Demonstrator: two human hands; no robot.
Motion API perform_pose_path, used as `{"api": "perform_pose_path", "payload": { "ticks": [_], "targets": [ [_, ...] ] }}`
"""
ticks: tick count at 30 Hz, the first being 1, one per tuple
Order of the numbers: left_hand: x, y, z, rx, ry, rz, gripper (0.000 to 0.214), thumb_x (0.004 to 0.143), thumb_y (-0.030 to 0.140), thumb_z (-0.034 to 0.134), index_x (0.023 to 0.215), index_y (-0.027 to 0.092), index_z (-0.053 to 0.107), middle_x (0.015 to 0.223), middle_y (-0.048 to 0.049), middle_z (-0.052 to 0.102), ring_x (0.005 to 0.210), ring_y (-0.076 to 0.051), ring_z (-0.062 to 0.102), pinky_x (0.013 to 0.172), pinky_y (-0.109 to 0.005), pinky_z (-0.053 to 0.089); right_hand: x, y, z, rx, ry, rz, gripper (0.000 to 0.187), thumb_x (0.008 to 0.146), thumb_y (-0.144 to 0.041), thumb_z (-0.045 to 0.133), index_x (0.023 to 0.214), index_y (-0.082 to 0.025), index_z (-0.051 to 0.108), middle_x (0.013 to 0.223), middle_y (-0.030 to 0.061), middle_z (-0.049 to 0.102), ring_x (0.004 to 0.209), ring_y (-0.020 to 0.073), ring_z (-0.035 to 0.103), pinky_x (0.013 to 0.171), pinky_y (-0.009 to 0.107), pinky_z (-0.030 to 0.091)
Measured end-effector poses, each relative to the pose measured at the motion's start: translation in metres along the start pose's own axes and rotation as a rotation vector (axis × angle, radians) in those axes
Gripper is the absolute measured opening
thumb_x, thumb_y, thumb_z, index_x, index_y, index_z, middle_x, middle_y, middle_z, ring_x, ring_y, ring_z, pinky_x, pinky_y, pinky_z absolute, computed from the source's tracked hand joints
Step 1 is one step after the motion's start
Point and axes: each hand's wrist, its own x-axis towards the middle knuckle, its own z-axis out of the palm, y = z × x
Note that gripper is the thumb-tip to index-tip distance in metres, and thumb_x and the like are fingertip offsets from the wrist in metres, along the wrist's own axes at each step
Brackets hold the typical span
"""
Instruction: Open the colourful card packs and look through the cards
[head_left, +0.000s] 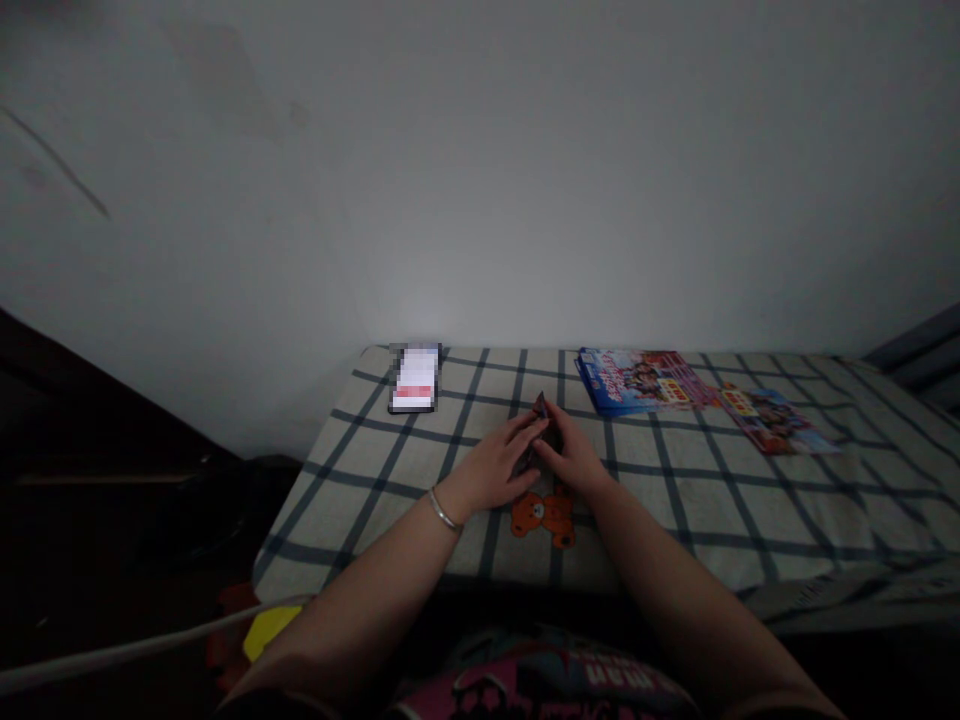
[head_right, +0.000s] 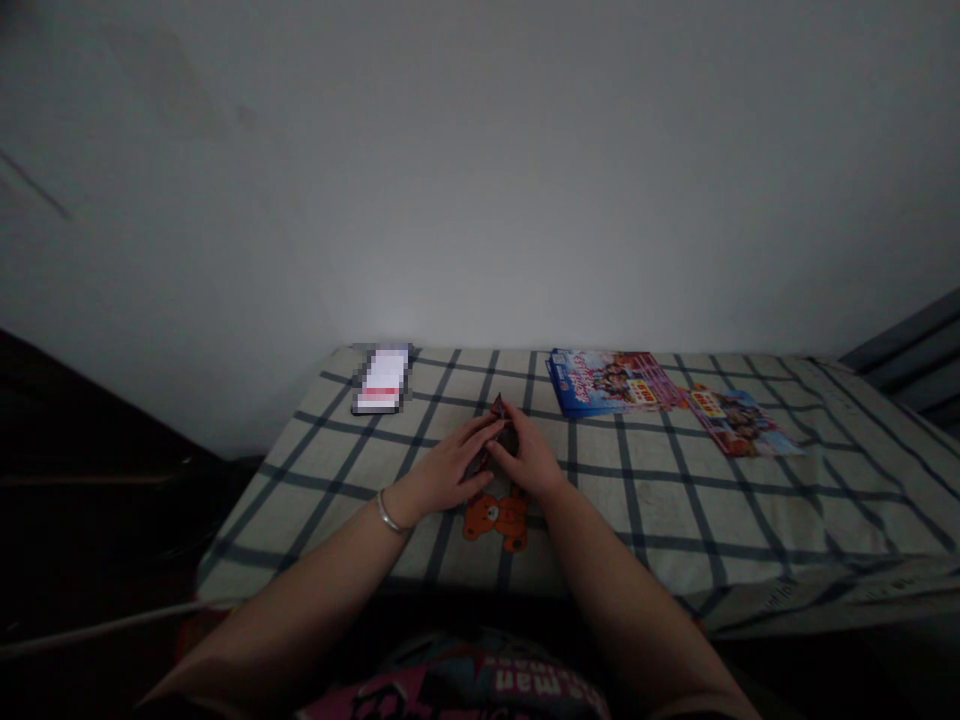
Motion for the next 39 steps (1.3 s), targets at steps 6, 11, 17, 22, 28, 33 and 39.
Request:
{"api": "perform_pose_path", "payload": {
  "ticks": [6,11,17,22,28,33,39],
  "targets": [
    [0.000,-0.003,0.002,-0.019,0.025,-0.014,0.062,0.091,0.029,0.051,0.147,0.025,0.024,0.149,-0.0118,0.031,0.139,-0.025,0.031,0.114,-0.046,0.033,0.000,-0.004,-0.001,0.045,-0.019,0.016,0.067,0.084,-0.035,0.058,0.144,-0.020,0.033,0.141,0.0139,0.047,0.129,0.0265,0.046,0.109,0.049,0.037],
    [0.001,-0.005,0.008,-0.024,0.074,-0.068,0.068,0.090,0.030,0.053,0.148,0.022,0.018,0.145,-0.0137,0.033,0.135,-0.026,0.036,0.111,-0.047,0.037,0.000,-0.006,-0.002,0.063,-0.074,-0.008,0.065,0.085,-0.033,0.057,0.144,-0.020,0.033,0.140,0.0138,0.049,0.126,0.0258,0.049,0.107,0.047,0.040],
    [0.000,-0.006,0.012,-0.045,0.123,-0.128,0.079,0.085,0.025,0.059,0.148,0.022,0.012,0.141,-0.0142,0.035,0.129,-0.026,0.041,0.108,-0.047,0.041,0.002,-0.006,-0.001,0.009,-0.122,-0.049,0.063,0.087,-0.030,0.053,0.146,-0.020,0.030,0.143,0.0127,0.046,0.131,0.0251,0.045,0.110,0.048,0.036],
    [0.000,-0.008,0.010,-0.082,0.166,-0.152,0.081,0.085,0.025,0.060,0.149,0.024,0.010,0.140,-0.0150,0.036,0.130,-0.028,0.040,0.109,-0.049,0.039,0.003,-0.009,-0.002,-0.028,-0.166,-0.061,0.062,0.089,-0.027,0.049,0.147,-0.022,0.029,0.143,0.0105,0.046,0.130,0.0235,0.045,0.109,0.046,0.037],
    [0.001,-0.013,0.013,-0.101,0.182,-0.161,0.082,0.087,0.027,0.058,0.149,0.025,0.004,0.143,-0.0159,0.033,0.132,-0.029,0.039,0.108,-0.051,0.039,0.004,-0.011,-0.003,-0.051,-0.204,-0.084,0.060,0.091,-0.026,0.045,0.148,-0.023,0.026,0.144,0.0089,0.045,0.129,0.0225,0.047,0.108,0.045,0.039],
    [0.001,-0.013,0.011,-0.100,0.203,-0.140,0.080,0.084,0.017,0.055,0.149,0.023,0.008,0.145,-0.0149,0.032,0.135,-0.028,0.035,0.109,-0.050,0.039,0.004,-0.011,-0.003,-0.061,-0.198,-0.094,0.061,0.090,-0.026,0.045,0.148,-0.023,0.026,0.146,0.0094,0.043,0.131,0.0227,0.045,0.109,0.046,0.038],
    [0.001,-0.017,0.009,-0.121,0.229,-0.149,0.076,0.080,0.008,0.050,0.147,0.025,0.019,0.141,-0.0127,0.040,0.128,-0.026,0.045,0.107,-0.048,0.043,0.003,-0.008,-0.001,-0.066,-0.156,-0.107,0.059,0.090,-0.023,0.044,0.147,-0.023,0.029,0.144,0.0096,0.045,0.131,0.0224,0.044,0.110,0.046,0.037]
  ]
}}
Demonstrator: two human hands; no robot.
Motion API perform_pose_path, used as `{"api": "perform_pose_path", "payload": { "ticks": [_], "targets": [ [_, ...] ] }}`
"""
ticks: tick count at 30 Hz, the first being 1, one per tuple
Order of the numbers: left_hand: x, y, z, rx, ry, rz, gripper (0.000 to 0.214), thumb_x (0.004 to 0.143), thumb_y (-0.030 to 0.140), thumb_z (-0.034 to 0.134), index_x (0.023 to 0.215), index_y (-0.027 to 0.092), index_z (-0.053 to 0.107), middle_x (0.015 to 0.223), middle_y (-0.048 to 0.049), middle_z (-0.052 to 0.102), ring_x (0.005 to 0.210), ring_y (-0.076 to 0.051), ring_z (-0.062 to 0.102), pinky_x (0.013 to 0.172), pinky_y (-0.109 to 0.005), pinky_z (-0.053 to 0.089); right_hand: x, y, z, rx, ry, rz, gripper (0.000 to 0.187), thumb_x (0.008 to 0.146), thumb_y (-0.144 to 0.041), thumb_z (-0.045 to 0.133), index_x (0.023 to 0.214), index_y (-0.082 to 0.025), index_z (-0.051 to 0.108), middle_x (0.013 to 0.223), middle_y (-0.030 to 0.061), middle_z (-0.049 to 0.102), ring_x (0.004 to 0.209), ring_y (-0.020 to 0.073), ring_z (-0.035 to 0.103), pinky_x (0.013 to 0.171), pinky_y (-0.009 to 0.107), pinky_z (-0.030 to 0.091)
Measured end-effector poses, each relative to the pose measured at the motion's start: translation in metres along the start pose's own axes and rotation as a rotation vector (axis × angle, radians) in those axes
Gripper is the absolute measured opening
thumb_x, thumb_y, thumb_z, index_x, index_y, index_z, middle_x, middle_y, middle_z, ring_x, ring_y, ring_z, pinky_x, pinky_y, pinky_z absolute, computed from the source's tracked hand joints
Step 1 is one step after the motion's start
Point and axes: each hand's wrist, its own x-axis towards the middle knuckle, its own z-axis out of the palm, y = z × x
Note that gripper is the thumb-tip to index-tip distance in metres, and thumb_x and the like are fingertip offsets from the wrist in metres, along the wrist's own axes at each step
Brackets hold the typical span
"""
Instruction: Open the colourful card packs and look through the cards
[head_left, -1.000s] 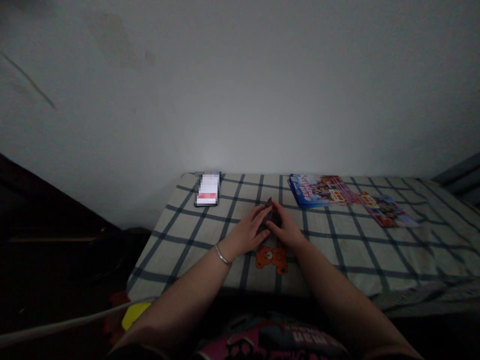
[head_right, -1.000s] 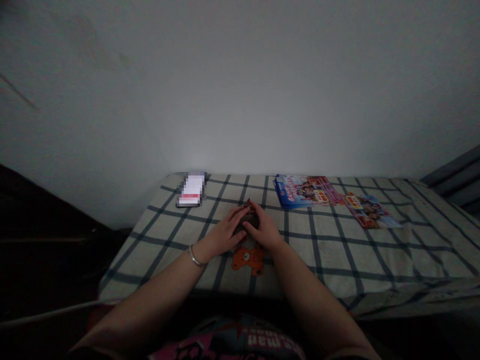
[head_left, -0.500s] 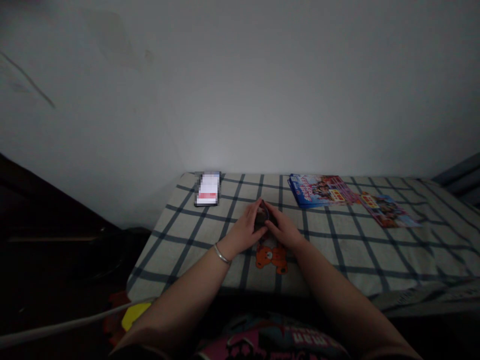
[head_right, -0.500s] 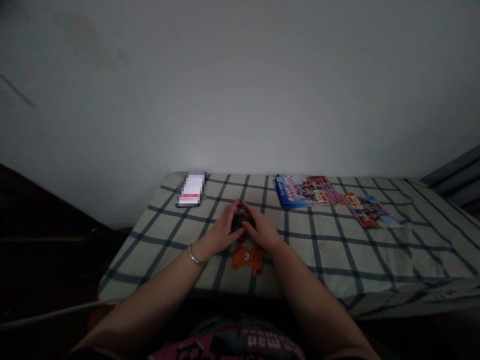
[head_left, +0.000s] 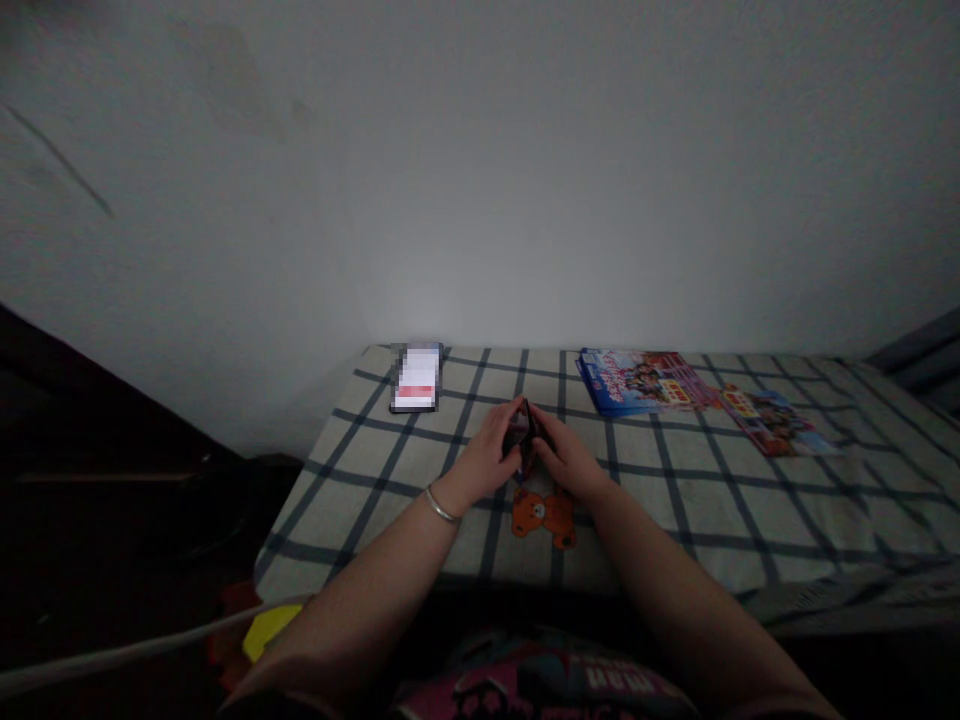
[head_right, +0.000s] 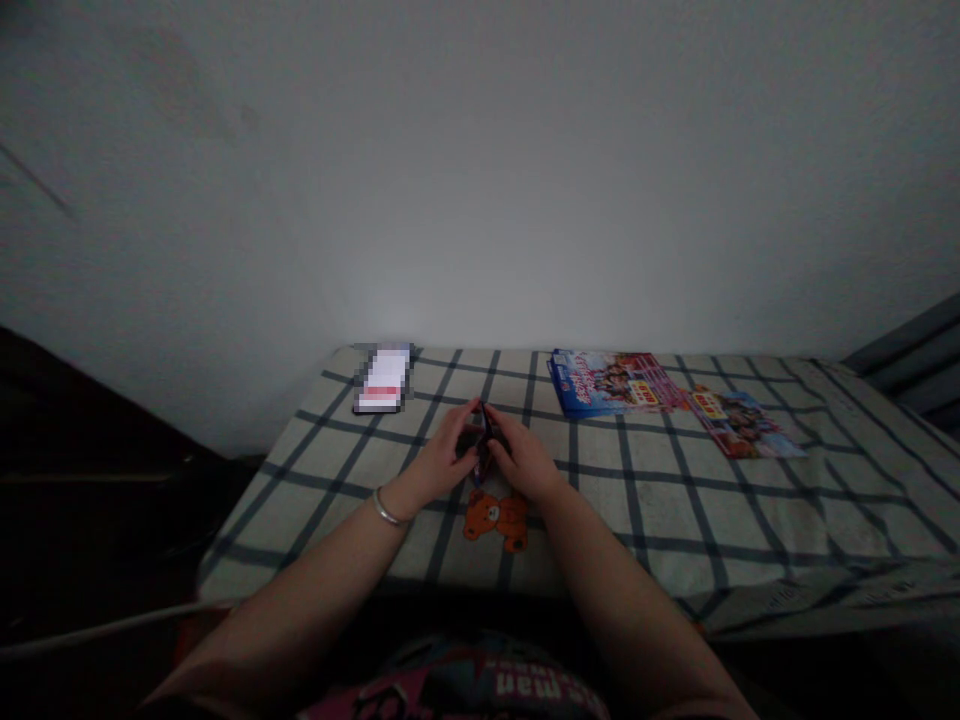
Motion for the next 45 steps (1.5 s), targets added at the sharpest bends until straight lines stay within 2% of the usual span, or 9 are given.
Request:
{"api": "perform_pose_path", "payload": {
  "ticks": [6,19,27,37,41,43,45],
  "targets": [
    [0.000,-0.007,-0.001,-0.011,0.011,-0.010,0.064,0.084,0.007,0.046,0.143,0.026,0.029,0.139,-0.0096,0.044,0.127,-0.022,0.046,0.109,-0.047,0.040,0.000,0.008,0.003,-0.006,0.050,0.020,0.055,0.090,-0.020,0.041,0.144,-0.025,0.036,0.139,0.0077,0.051,0.128,0.0213,0.047,0.109,0.046,0.038],
    [0.001,-0.007,-0.004,0.039,0.038,-0.018,0.053,0.081,0.002,0.042,0.130,0.022,0.043,0.128,-0.0061,0.055,0.119,-0.019,0.052,0.107,-0.042,0.043,0.002,0.008,-0.001,0.072,0.104,0.016,0.048,0.089,-0.015,0.041,0.134,-0.029,0.051,0.128,0.0051,0.058,0.118,0.0184,0.054,0.105,0.042,0.042],
    [0.003,-0.013,-0.003,0.085,0.046,-0.034,0.045,0.077,0.000,0.044,0.118,0.018,0.051,0.118,-0.0072,0.060,0.113,-0.020,0.055,0.102,-0.041,0.046,0.003,0.002,-0.003,0.103,0.093,0.024,0.048,0.088,-0.011,0.041,0.130,-0.029,0.055,0.125,0.0045,0.060,0.116,0.0172,0.055,0.104,0.039,0.043],
    [0.003,-0.018,-0.002,0.121,0.036,-0.084,0.039,0.079,0.003,0.047,0.114,0.018,0.055,0.111,-0.0064,0.063,0.106,-0.019,0.058,0.100,-0.039,0.047,0.003,0.002,-0.002,0.126,0.093,0.024,0.047,0.088,-0.011,0.043,0.128,-0.031,0.057,0.124,0.0045,0.060,0.117,0.0180,0.055,0.105,0.040,0.043],
    [0.002,-0.013,-0.003,0.085,0.056,-0.105,0.051,0.078,0.001,0.046,0.127,0.017,0.047,0.122,-0.0076,0.059,0.112,-0.018,0.057,0.103,-0.039,0.046,0.003,0.003,-0.001,0.113,0.081,0.008,0.046,0.089,-0.012,0.043,0.130,-0.030,0.056,0.125,0.0048,0.060,0.117,0.0178,0.055,0.105,0.040,0.043],
    [0.002,-0.011,-0.004,0.075,0.056,-0.076,0.062,0.078,-0.002,0.043,0.135,0.019,0.039,0.131,-0.0072,0.055,0.119,-0.017,0.053,0.106,-0.038,0.043,0.003,0.004,-0.001,0.100,0.085,-0.003,0.046,0.089,-0.013,0.044,0.130,-0.030,0.056,0.126,0.0049,0.060,0.117,0.0180,0.055,0.105,0.041,0.043],
    [0.003,-0.009,-0.004,0.094,0.026,-0.026,0.063,0.078,-0.003,0.041,0.136,0.021,0.040,0.133,-0.0058,0.054,0.123,-0.017,0.050,0.110,-0.039,0.039,0.003,0.004,0.000,0.086,0.096,-0.008,0.045,0.088,-0.012,0.045,0.128,-0.029,0.057,0.126,0.0049,0.061,0.118,0.0182,0.055,0.105,0.041,0.043]
  ]
}}
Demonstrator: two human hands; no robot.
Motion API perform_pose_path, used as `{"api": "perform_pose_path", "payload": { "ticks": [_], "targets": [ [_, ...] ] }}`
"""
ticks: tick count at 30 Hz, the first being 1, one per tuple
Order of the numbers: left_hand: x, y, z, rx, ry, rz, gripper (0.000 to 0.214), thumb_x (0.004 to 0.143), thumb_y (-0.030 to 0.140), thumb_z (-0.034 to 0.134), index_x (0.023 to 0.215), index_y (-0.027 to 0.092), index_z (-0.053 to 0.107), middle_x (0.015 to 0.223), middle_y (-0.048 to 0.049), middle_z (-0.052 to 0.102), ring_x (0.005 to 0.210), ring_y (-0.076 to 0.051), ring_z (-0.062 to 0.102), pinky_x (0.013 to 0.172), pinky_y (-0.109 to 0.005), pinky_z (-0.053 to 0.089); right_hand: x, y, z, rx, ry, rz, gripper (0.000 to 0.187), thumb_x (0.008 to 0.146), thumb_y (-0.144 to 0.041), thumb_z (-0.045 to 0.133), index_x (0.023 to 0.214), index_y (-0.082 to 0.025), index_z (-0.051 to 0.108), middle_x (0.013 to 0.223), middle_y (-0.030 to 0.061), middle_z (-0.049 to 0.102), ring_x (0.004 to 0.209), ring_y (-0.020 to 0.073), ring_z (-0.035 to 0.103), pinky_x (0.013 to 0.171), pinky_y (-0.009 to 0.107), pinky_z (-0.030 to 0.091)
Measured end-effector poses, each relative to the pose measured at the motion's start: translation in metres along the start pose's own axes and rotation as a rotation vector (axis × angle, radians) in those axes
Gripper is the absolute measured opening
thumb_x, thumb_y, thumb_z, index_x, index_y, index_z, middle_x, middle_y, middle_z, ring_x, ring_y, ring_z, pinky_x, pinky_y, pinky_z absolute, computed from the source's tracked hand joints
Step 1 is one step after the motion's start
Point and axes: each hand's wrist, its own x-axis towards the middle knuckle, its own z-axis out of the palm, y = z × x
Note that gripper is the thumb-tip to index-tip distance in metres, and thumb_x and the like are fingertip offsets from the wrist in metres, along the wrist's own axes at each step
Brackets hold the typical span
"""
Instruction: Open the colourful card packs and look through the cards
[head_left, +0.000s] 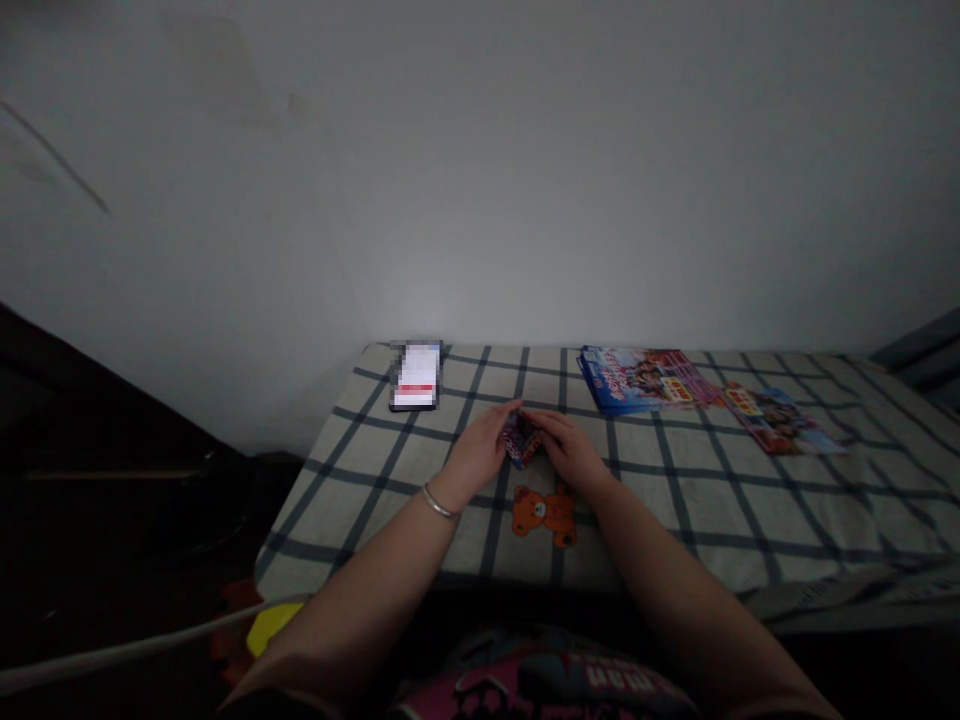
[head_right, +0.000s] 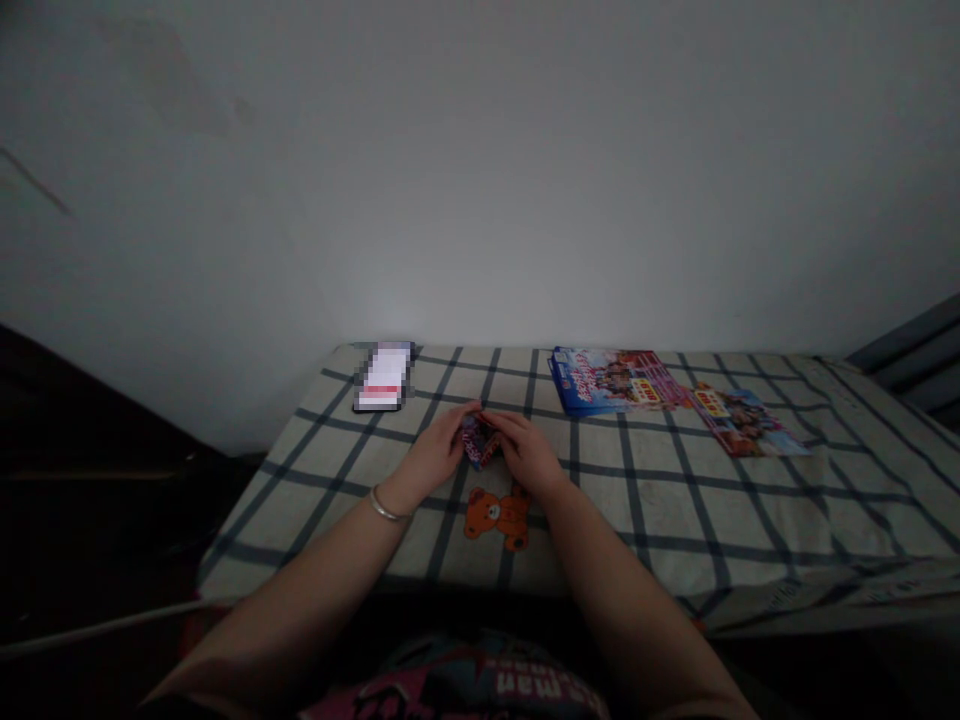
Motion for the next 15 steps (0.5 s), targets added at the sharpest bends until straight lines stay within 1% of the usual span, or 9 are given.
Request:
{"api": "perform_pose_path", "payload": {
  "ticks": [2,6,12,15],
  "targets": [
    [0.0007,0.0007,-0.0006,0.026,-0.018,0.031,0.057,0.080,-0.003,0.039,0.132,0.022,0.047,0.131,-0.0050,0.055,0.123,-0.017,0.050,0.111,-0.039,0.038,-0.0003,-0.0007,0.0006,-0.007,0.013,-0.001,0.044,0.088,-0.012,0.044,0.126,-0.029,0.059,0.125,0.0046,0.062,0.118,0.0181,0.055,0.105,0.041,0.043],
    [0.0019,0.0000,-0.0023,0.063,-0.015,0.014,0.051,0.085,0.000,0.039,0.127,0.024,0.055,0.126,-0.0049,0.057,0.118,-0.017,0.053,0.107,-0.037,0.043,-0.0001,-0.0027,0.0008,-0.009,0.027,0.009,0.040,0.089,-0.011,0.044,0.120,-0.028,0.063,0.123,0.0043,0.064,0.116,0.0178,0.057,0.104,0.041,0.045],
    [0.0018,-0.0034,-0.0034,0.167,-0.030,0.040,0.049,0.086,0.002,0.044,0.126,0.026,0.058,0.123,-0.0051,0.059,0.112,-0.018,0.056,0.101,-0.038,0.047,0.0007,-0.0032,-0.0013,-0.048,0.035,0.036,0.037,0.085,-0.010,0.049,0.113,-0.026,0.067,0.117,0.0039,0.067,0.110,0.0183,0.061,0.101,0.041,0.047],
    [0.0015,-0.0057,-0.0031,0.219,-0.044,0.055,0.049,0.085,0.002,0.045,0.125,0.026,0.059,0.122,-0.0051,0.059,0.112,-0.019,0.056,0.099,-0.038,0.048,0.0000,-0.0020,-0.0036,-0.092,0.014,0.039,0.036,0.083,-0.009,0.052,0.110,-0.025,0.068,0.116,0.0041,0.068,0.109,0.0191,0.061,0.100,0.041,0.047]
  ]
}}
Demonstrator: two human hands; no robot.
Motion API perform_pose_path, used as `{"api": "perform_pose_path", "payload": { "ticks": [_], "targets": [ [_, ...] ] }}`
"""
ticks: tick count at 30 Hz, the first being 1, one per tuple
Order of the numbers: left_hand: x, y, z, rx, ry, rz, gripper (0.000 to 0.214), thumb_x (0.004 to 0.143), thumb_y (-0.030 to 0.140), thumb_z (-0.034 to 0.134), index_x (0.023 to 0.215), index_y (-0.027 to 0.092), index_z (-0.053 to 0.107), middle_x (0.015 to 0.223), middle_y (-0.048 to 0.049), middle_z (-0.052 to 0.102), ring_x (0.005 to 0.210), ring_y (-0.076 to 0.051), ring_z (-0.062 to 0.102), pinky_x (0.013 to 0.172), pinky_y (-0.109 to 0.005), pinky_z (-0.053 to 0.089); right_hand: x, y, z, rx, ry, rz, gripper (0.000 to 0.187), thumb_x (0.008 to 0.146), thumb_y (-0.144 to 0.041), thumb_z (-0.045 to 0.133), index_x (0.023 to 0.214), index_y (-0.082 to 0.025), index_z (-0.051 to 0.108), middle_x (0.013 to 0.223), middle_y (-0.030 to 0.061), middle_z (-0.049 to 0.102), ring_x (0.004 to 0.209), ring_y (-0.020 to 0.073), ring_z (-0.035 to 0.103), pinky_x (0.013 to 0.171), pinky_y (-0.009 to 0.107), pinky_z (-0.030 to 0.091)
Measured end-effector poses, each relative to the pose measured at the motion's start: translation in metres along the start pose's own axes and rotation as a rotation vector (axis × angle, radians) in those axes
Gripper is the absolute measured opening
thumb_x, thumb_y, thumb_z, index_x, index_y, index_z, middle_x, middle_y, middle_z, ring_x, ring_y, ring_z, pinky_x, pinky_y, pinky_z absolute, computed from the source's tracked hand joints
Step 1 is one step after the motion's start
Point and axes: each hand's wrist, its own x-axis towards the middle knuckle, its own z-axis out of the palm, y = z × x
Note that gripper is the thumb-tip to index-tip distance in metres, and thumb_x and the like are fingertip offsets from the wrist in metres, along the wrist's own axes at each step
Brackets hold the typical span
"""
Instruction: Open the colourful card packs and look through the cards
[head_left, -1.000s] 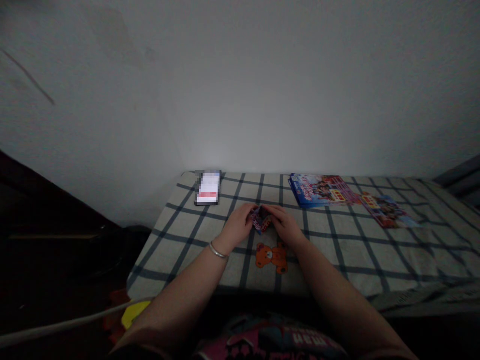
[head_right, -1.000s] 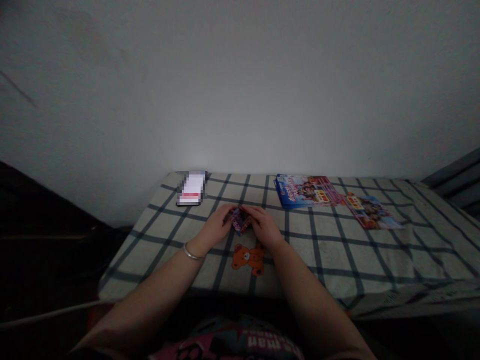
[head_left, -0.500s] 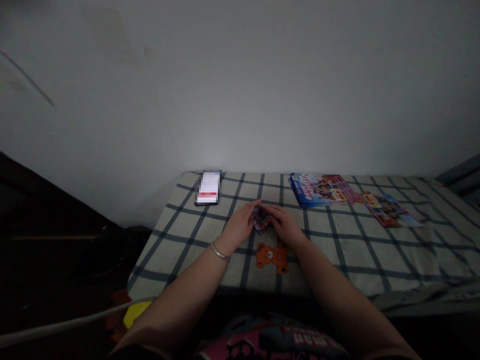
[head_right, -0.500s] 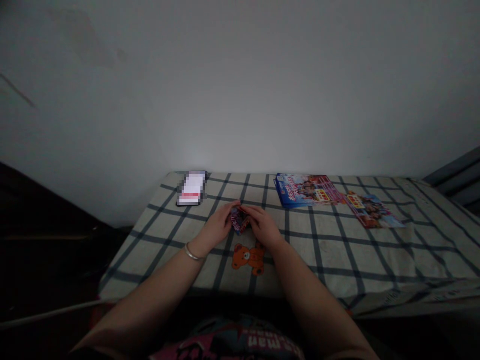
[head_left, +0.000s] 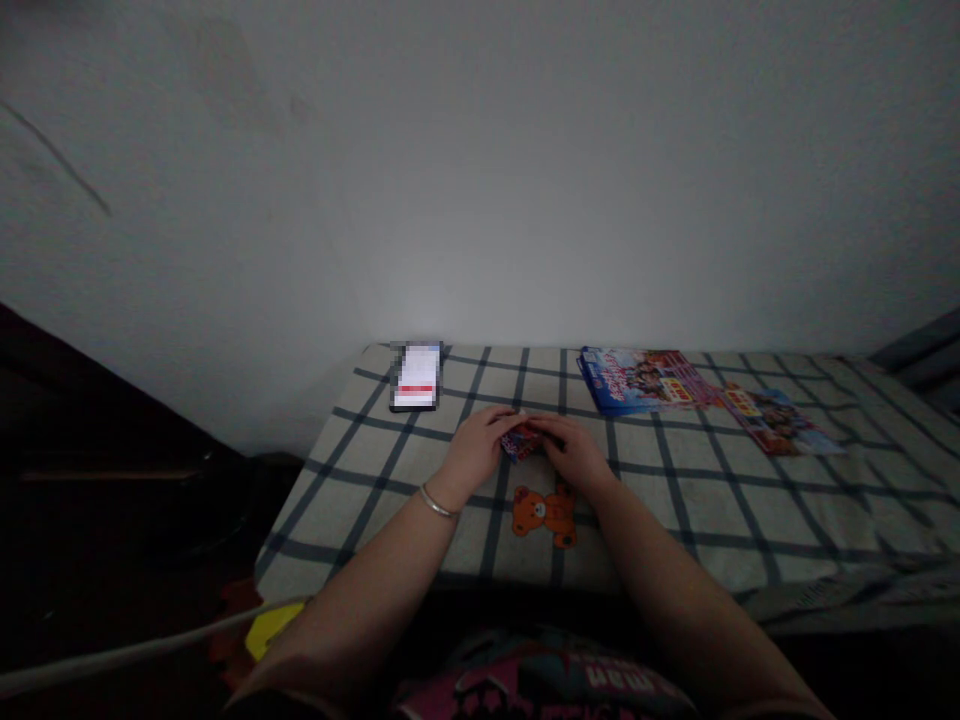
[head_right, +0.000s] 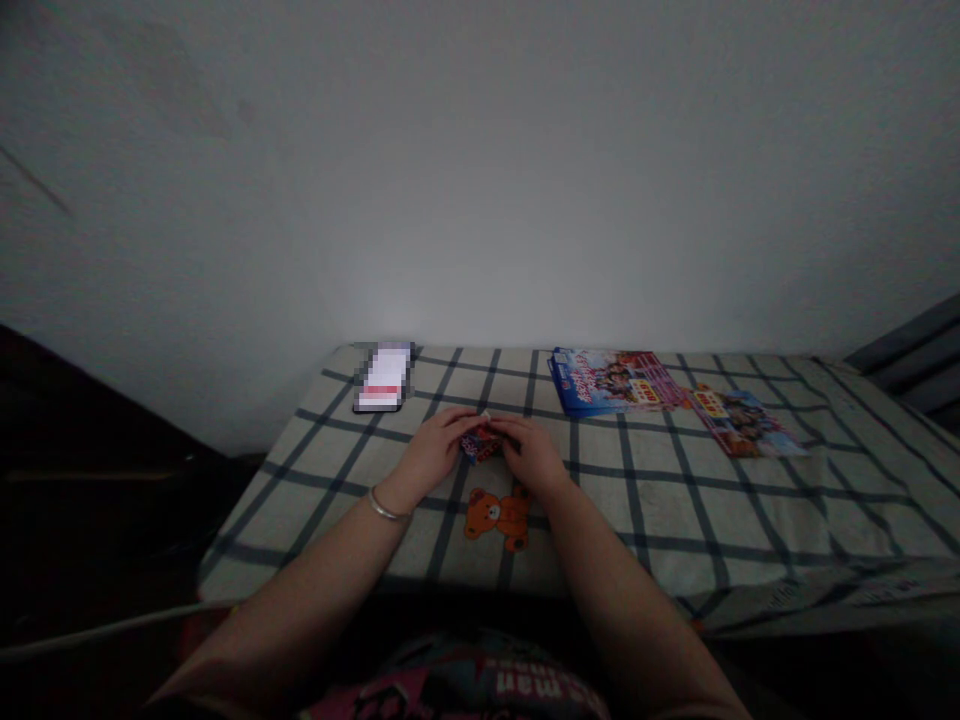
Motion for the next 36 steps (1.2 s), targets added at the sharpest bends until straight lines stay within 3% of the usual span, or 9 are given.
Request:
{"api": "perform_pose_path", "payload": {
  "ticks": [10,23,28,36],
  "targets": [
    [-0.002,0.002,-0.007,0.046,-0.057,0.082,0.050,0.080,0.001,0.050,0.122,0.026,0.060,0.119,-0.0034,0.062,0.110,-0.020,0.056,0.097,-0.040,0.047,-0.001,0.007,-0.006,-0.146,-0.048,-0.043,0.040,0.077,-0.010,0.056,0.112,-0.025,0.067,0.113,0.0041,0.069,0.107,0.0208,0.061,0.098,0.043,0.045],
    [-0.002,0.008,-0.012,-0.013,-0.088,0.041,0.041,0.081,0.008,0.052,0.116,0.026,0.063,0.117,-0.0038,0.062,0.110,-0.021,0.055,0.100,-0.040,0.045,-0.002,0.006,-0.007,-0.167,-0.060,-0.055,0.041,0.074,-0.009,0.057,0.112,-0.024,0.065,0.111,0.0037,0.068,0.106,0.0210,0.059,0.098,0.042,0.043],
    [-0.004,0.007,-0.011,-0.033,-0.074,0.003,0.058,0.078,0.009,0.055,0.133,0.023,0.048,0.126,-0.0077,0.056,0.116,-0.022,0.053,0.104,-0.042,0.042,-0.001,0.002,-0.007,-0.198,-0.046,-0.045,0.043,0.080,-0.016,0.056,0.123,-0.022,0.058,0.114,0.0066,0.067,0.107,0.0228,0.058,0.097,0.043,0.043],
    [0.000,0.012,-0.001,0.040,-0.038,-0.025,0.045,0.085,0.016,0.053,0.130,0.018,0.049,0.114,-0.0080,0.062,0.108,-0.023,0.056,0.098,-0.040,0.045,0.000,0.000,-0.003,-0.230,-0.074,-0.050,0.038,0.085,-0.023,0.055,0.123,-0.020,0.057,0.115,0.0084,0.066,0.109,0.0238,0.057,0.097,0.042,0.043]
  ]
}}
